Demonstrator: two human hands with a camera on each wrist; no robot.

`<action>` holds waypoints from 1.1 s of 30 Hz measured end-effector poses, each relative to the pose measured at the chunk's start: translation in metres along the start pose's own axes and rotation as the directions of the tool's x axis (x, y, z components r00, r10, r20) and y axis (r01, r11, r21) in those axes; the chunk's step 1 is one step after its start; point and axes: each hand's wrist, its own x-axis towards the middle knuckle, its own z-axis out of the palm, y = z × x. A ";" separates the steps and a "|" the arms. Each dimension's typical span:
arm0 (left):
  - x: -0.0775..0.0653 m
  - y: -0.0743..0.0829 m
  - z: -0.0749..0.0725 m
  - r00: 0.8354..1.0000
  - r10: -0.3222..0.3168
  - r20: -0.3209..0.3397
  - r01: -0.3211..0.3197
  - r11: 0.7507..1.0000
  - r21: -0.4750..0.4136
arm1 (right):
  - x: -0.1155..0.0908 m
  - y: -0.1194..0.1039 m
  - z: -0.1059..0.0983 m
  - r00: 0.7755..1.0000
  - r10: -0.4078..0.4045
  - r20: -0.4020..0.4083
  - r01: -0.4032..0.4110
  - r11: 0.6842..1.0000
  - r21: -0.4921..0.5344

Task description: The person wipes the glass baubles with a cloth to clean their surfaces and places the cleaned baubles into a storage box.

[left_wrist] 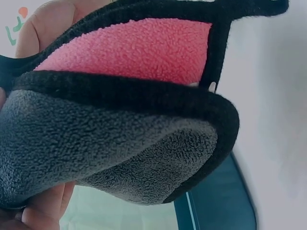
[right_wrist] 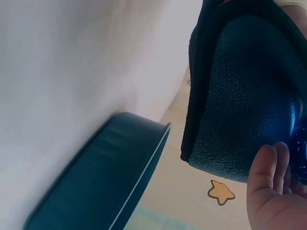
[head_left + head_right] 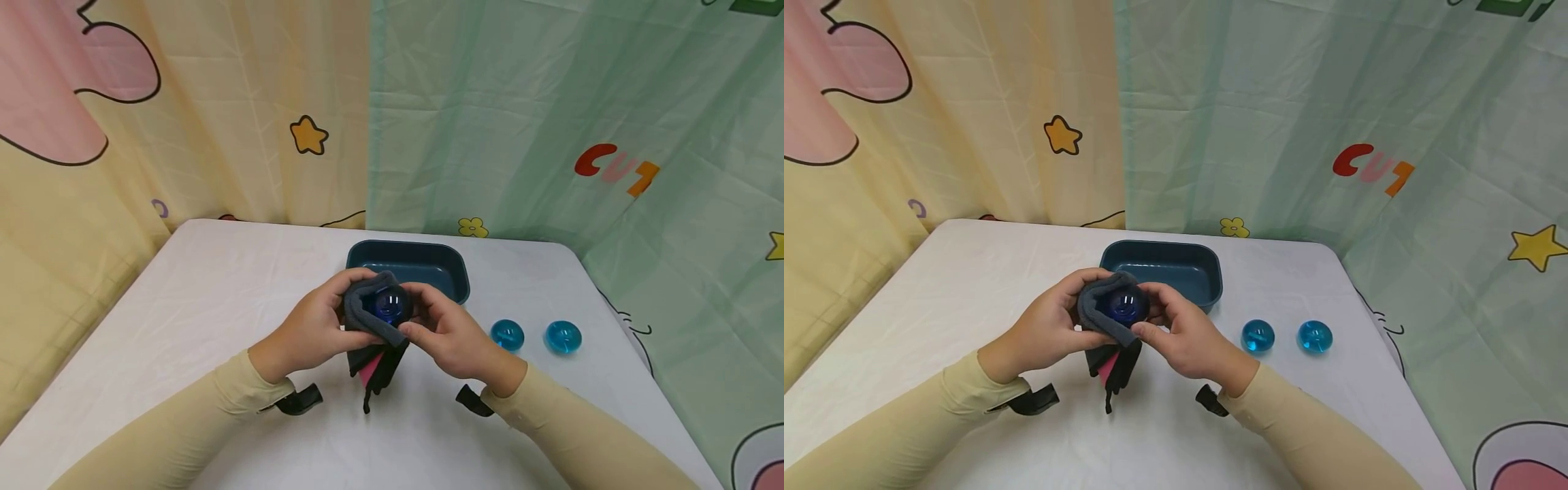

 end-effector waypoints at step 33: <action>-0.041 -0.015 -0.073 0.969 -0.200 -0.143 0.228 0.948 0.221 | 0.049 0.029 -0.043 0.963 0.165 -0.215 -0.211 0.954 -0.214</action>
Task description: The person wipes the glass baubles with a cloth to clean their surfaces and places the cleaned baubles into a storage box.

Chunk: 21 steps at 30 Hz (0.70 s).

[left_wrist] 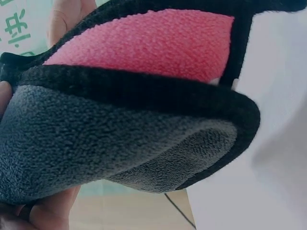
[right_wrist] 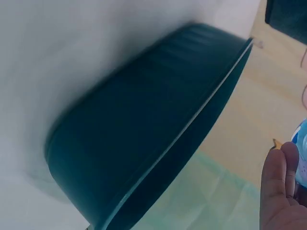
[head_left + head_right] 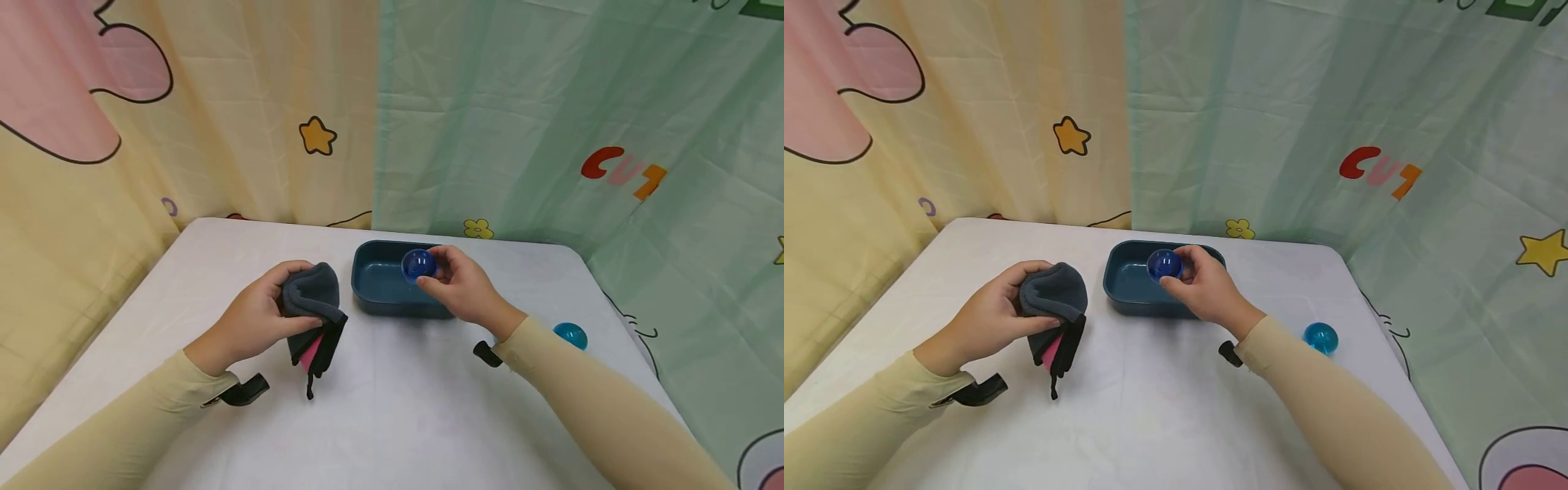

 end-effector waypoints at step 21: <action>0.011 -0.014 -0.011 0.993 -0.056 0.099 0.033 0.975 0.218 | 0.082 0.017 0.021 0.977 0.081 0.199 -0.007 0.938 -0.347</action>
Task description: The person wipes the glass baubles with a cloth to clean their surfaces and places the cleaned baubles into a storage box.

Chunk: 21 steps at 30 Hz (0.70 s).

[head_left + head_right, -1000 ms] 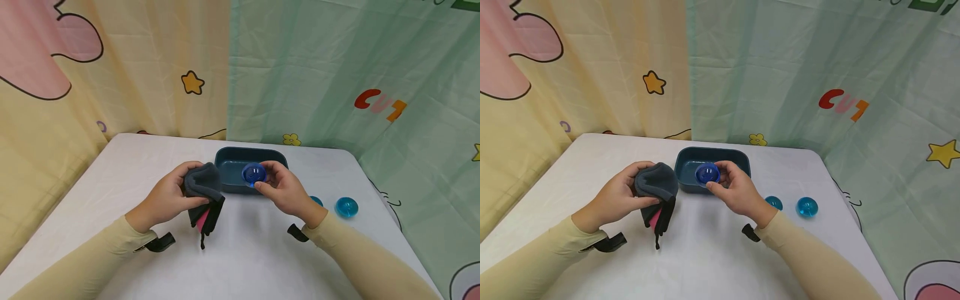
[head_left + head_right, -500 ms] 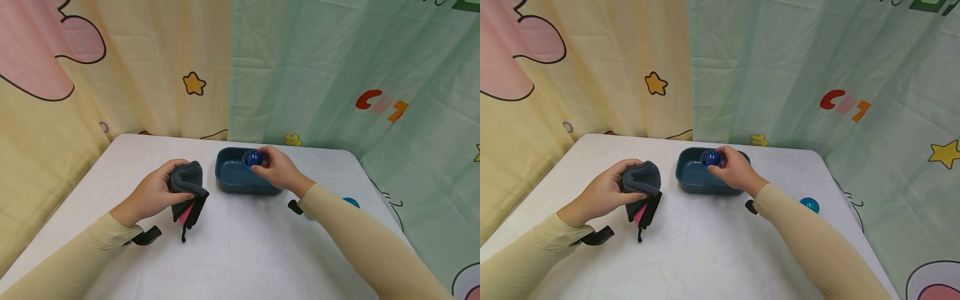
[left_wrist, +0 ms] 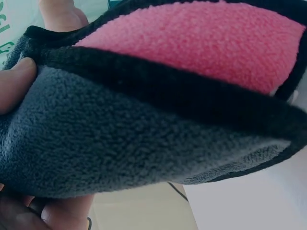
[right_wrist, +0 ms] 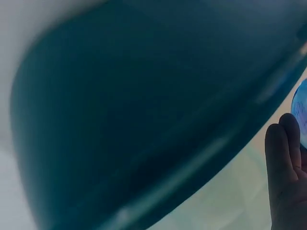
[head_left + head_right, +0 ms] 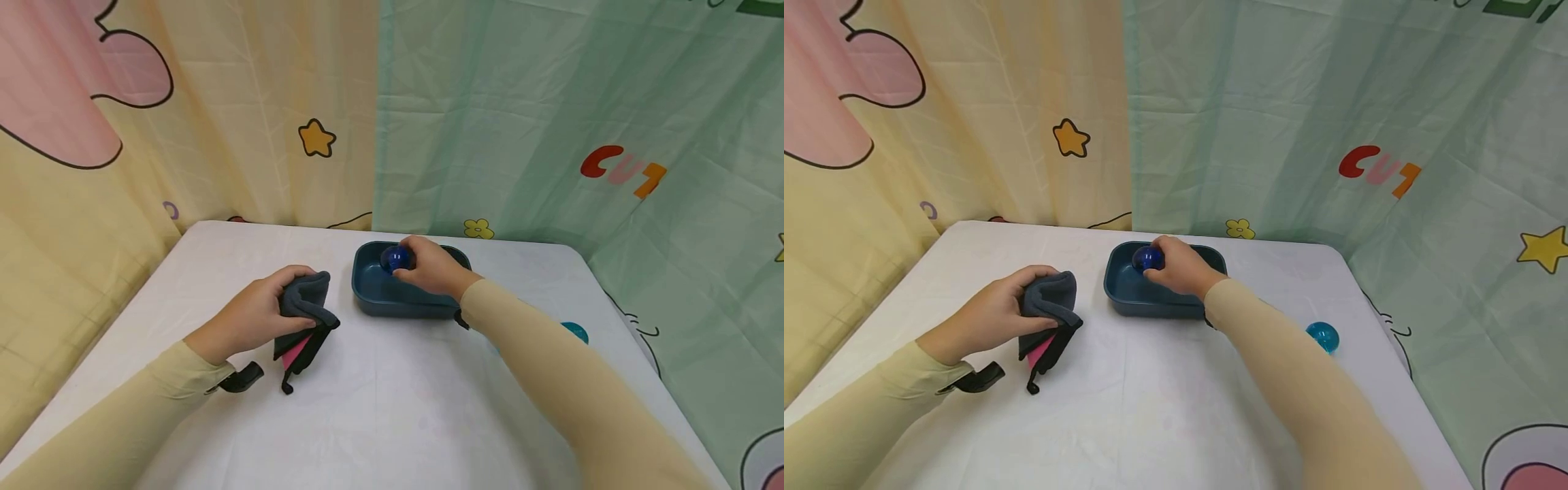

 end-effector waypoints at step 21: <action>0.006 0.002 0.007 1.000 -0.002 0.014 0.001 0.998 0.058 | 0.040 -0.020 -0.007 0.991 0.011 0.137 0.012 0.986 -0.167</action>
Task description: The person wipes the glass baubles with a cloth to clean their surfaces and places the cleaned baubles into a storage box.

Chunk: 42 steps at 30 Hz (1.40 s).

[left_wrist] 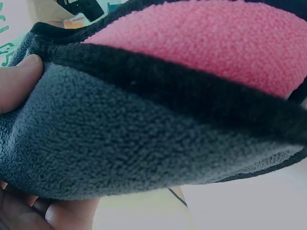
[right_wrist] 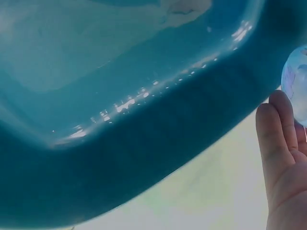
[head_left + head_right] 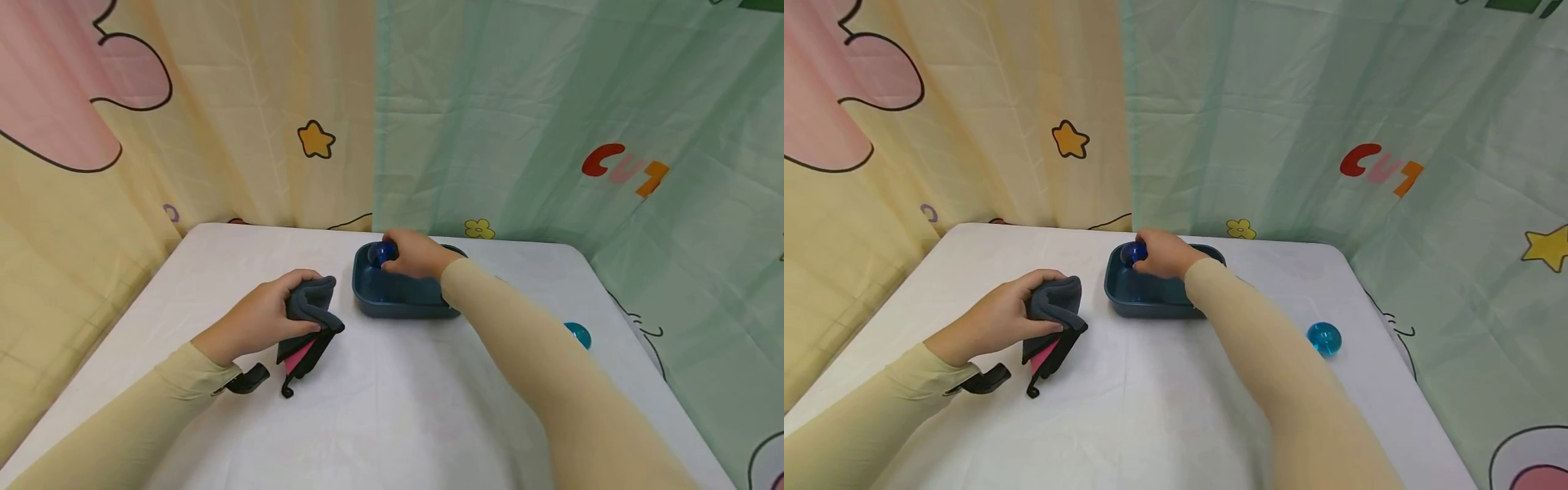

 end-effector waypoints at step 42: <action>0.004 0.002 0.007 1.000 -0.008 0.021 0.008 1.000 -0.001 | 0.031 -0.008 0.020 0.985 -0.006 0.170 0.050 0.966 -0.255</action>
